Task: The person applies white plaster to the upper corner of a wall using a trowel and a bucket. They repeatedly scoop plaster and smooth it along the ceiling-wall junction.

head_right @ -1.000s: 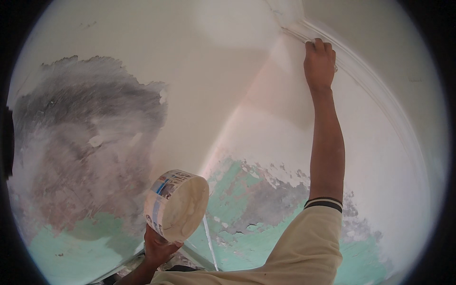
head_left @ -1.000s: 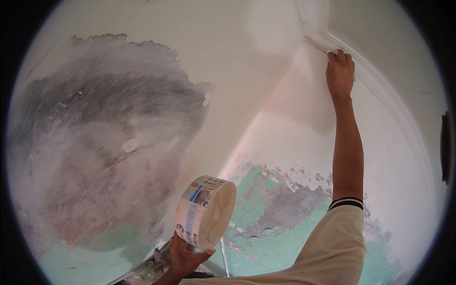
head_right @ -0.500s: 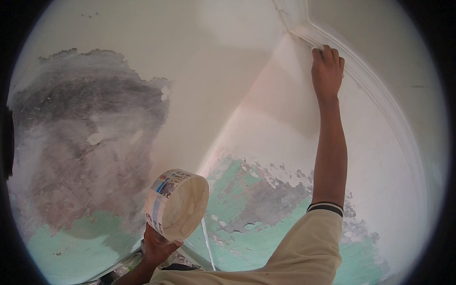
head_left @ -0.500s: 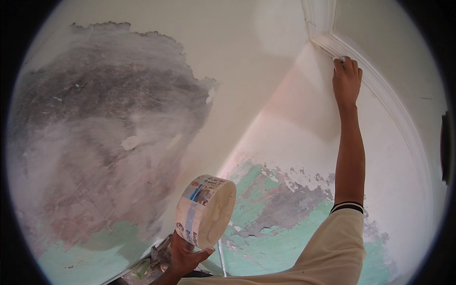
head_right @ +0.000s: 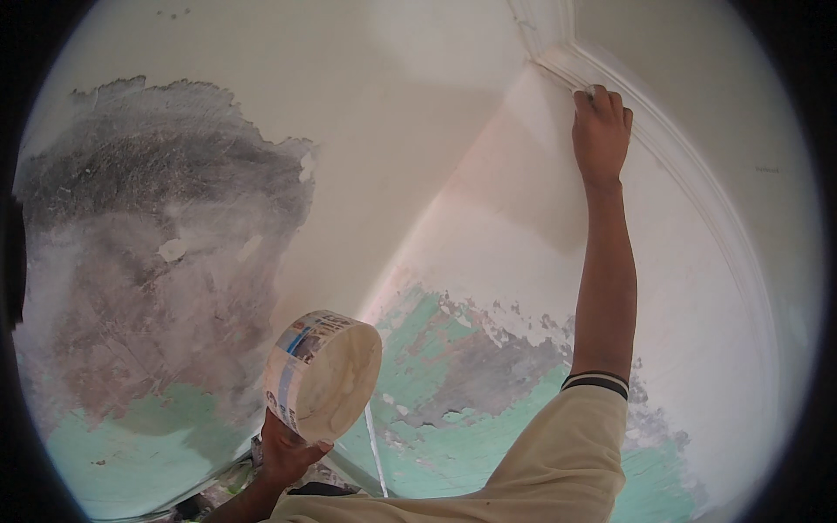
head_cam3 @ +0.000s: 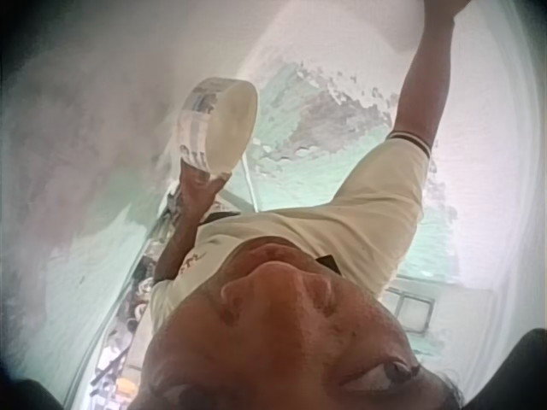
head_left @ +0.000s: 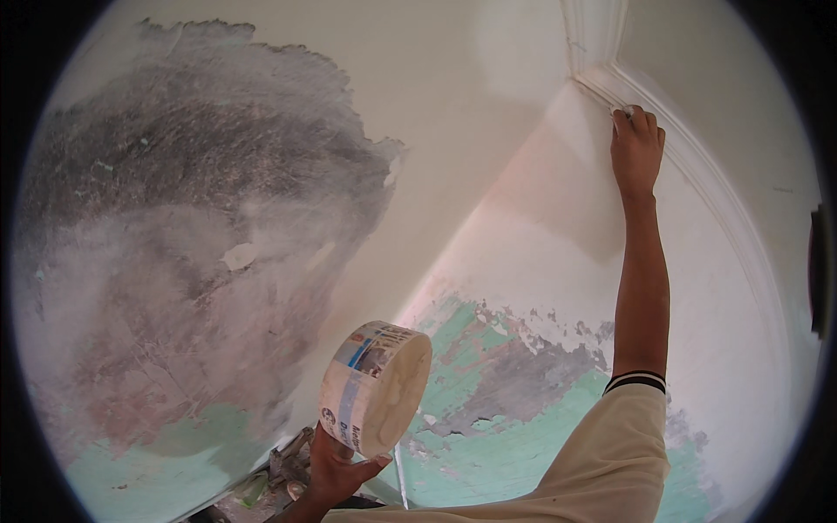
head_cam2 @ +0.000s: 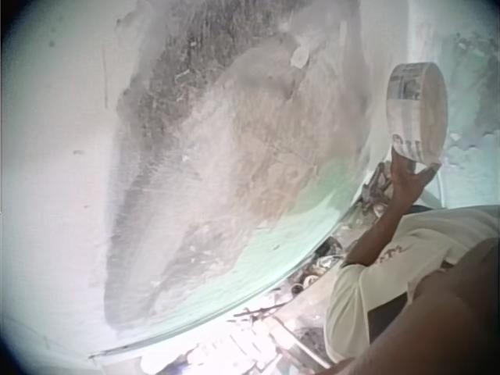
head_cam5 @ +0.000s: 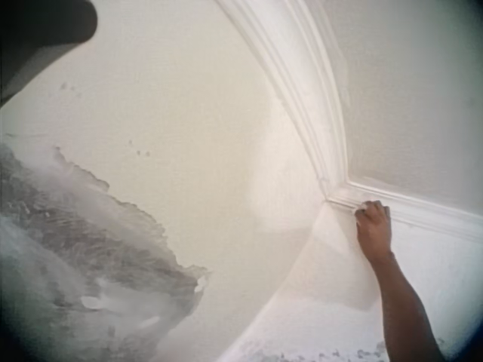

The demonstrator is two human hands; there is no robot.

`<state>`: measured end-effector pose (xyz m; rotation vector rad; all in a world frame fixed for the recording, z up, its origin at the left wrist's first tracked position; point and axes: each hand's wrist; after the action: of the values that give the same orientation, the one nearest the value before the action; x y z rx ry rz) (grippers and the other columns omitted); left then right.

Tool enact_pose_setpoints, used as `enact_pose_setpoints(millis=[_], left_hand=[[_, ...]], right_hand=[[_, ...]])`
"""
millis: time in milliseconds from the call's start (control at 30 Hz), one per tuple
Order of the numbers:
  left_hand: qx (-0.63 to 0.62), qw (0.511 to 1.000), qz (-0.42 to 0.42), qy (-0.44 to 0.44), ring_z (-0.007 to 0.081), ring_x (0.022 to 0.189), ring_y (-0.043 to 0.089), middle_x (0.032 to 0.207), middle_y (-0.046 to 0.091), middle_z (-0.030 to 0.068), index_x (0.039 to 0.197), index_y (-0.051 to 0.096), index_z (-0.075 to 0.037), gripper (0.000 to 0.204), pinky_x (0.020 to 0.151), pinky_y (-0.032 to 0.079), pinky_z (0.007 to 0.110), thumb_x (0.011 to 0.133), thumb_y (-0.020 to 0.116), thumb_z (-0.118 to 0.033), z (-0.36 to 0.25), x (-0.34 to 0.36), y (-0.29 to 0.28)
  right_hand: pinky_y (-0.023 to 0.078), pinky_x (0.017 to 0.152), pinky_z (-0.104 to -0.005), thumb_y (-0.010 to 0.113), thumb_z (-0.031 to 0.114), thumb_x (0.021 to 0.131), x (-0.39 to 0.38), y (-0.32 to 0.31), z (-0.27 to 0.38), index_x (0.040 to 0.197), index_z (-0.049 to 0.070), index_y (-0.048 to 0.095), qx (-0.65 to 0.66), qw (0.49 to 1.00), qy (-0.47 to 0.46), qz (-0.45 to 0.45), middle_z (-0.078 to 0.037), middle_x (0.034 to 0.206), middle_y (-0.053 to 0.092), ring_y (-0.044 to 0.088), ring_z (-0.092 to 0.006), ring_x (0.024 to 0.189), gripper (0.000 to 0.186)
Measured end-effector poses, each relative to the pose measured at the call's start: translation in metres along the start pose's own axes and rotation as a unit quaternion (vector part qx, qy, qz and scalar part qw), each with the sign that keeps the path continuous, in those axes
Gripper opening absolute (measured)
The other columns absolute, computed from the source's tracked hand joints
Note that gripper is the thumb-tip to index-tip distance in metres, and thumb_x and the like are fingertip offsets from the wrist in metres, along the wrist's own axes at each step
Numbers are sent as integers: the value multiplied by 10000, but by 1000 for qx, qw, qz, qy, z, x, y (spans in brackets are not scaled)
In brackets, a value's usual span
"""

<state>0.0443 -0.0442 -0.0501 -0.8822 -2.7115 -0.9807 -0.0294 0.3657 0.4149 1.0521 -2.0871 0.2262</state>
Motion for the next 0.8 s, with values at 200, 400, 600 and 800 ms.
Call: enact_pose_setpoints(millis=[200, 400, 600, 800], left_hand=[[0, 1000, -9, 0, 287, 1359, 530, 1451, 503, 195, 1474, 310, 30, 906, 1162, 428, 447, 752, 855, 77, 0, 0, 1], [-6, 1000, -18, -5, 285, 1356, 532, 1454, 495, 193, 1461, 313, 28, 894, 1166, 427, 453, 759, 865, 55, 0, -2, 0], [4, 1000, -13, -9, 293, 1368, 518, 1451, 489, 195, 1458, 309, 26, 896, 1167, 430, 461, 760, 871, 43, 7, -3, -1], [-10, 1000, -29, -5, 302, 1351, 536, 1445, 493, 201, 1460, 305, 29, 904, 1161, 438, 464, 752, 867, 54, 11, -5, 1]], right_hand=[[477, 865, -412, 706, 67, 894, 4, 4, 2, 1063, 111, 738, 6, 1000, 21, -16, -30, 1115, 672, 613, -251, 1036, 177], [484, 851, -413, 711, 92, 912, -1, -3, 6, 1056, 101, 735, 39, 998, 38, 3, -38, 1105, 674, 625, -248, 1015, 146], [488, 852, -418, 720, 96, 897, 0, 3, 12, 1022, 97, 735, 0, 1000, 31, 5, -37, 1086, 677, 627, -246, 1009, 125], [492, 827, -426, 727, 97, 865, -21, -2, 18, 1000, 97, 733, 38, 998, 48, -18, -45, 1089, 671, 624, -253, 993, 135]])
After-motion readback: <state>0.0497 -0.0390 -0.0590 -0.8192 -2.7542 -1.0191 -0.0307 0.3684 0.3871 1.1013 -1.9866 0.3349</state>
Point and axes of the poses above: each hand's wrist, its own x-axis towards the middle knuckle, its own y-axis out of the palm, z = x × y
